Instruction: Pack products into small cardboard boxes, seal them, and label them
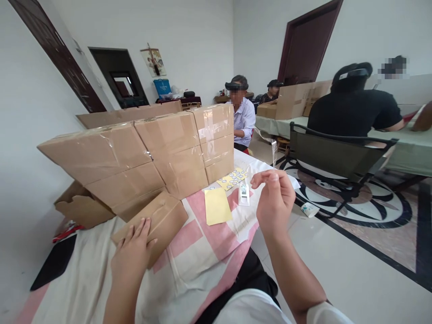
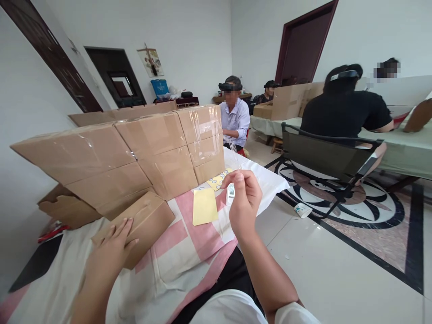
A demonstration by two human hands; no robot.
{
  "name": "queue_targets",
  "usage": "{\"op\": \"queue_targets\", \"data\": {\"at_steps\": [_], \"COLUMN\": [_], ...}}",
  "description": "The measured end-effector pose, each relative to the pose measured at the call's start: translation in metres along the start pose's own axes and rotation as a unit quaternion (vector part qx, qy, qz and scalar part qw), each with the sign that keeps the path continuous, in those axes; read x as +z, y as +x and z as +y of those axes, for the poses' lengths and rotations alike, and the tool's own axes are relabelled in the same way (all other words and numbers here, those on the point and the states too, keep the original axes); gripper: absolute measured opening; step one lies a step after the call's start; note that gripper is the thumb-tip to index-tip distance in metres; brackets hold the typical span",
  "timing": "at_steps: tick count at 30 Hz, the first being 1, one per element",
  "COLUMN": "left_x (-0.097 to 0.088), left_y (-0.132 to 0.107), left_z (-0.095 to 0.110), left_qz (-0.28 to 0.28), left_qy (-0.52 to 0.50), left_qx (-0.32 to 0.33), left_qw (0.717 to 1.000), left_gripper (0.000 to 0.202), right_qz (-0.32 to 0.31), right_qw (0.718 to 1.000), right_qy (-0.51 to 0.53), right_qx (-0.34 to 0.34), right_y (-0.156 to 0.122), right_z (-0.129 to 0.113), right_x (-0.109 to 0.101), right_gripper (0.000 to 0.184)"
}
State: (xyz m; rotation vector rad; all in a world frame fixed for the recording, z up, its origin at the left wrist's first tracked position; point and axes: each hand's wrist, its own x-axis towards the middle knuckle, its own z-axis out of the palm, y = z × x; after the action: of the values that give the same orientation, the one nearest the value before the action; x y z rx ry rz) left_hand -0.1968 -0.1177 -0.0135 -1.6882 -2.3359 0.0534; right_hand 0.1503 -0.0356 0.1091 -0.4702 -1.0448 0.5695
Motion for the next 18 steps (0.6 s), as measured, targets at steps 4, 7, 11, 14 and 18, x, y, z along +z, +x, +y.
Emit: {"op": "queue_targets", "data": {"at_steps": [4,7,11,14,18], "left_x": [-0.003,-0.005,-0.007,-0.009,-0.02], "left_y": [-0.002,-0.007,-0.028,-0.046,-0.046], "left_z": [0.013,0.029,0.061,0.081,0.086], "left_qz": [0.018,0.043,0.101,0.115,0.088], "left_qy": [0.005,0.0,0.005,-0.005,-0.05], "left_qx": [0.004,0.001,0.006,0.024,0.021], "left_qw": [1.0,0.999,0.995,0.993,0.995], "left_gripper": [0.055,0.054,0.054,0.055,0.057], "right_qz": [-0.008,-0.002,0.04,0.063,-0.108], "right_qw": [0.999,0.999,0.997,0.994,0.989], "right_qy": [0.024,0.035,0.008,-0.011,-0.093], "right_qx": [-0.026,-0.009,-0.058,-0.092,-0.048], "right_y": [0.0,0.0,-0.002,-0.009,-0.035], "right_z": [-0.005,-0.006,-0.009,-0.003,0.044], "right_x": [0.007,0.008,0.012,0.026,0.063], "right_gripper": [0.024,0.027,0.029,0.024,0.024]}}
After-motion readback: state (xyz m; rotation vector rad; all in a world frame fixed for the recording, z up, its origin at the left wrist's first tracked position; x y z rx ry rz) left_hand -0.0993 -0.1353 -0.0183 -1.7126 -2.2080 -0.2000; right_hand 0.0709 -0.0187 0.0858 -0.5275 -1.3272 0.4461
